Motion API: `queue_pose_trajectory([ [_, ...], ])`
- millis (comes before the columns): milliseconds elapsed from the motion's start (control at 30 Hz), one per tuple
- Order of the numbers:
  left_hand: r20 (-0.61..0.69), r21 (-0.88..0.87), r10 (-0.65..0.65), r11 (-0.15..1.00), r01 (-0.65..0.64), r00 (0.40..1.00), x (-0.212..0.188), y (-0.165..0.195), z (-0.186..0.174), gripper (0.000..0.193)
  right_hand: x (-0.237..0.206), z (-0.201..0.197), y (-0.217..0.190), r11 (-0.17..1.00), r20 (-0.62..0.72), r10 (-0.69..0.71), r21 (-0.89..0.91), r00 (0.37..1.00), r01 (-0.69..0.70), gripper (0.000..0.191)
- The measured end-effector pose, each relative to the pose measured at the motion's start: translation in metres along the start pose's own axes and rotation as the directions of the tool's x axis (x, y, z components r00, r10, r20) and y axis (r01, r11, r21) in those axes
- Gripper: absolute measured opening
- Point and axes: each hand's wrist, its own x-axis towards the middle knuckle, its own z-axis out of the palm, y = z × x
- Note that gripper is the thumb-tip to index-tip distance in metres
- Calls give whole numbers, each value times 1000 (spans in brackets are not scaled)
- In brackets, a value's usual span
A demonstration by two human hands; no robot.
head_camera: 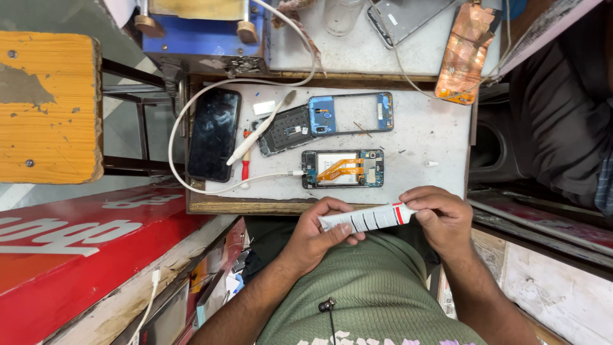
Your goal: The person disassembles a smartphone, lifting components from the chassis and setting the blue frame aside. They scrub the frame and chassis with a toothbrush, apply adhesive from a tube onto the phone body, then align the frame back over the phone and press the parts together on the workbench.
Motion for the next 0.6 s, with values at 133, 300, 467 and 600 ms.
queue_pose_trajectory([
  [133,145,255,-62,967,23,988,1,-1,10,33,-5,-14,-10,998,74,32,-57,997,-27,25],
  [300,151,473,-86,881,4,985,6,0,32,42,-11,-34,-18,999,38,-16,-47,999,18,21],
  [467,141,511,-65,859,-16,988,17,-3,44,43,-8,-53,-1,952,-229,56,305,972,17,17],
  [600,116,371,-82,928,33,990,19,-1,42,47,8,-84,-10,987,-441,-24,-153,897,-49,12],
])
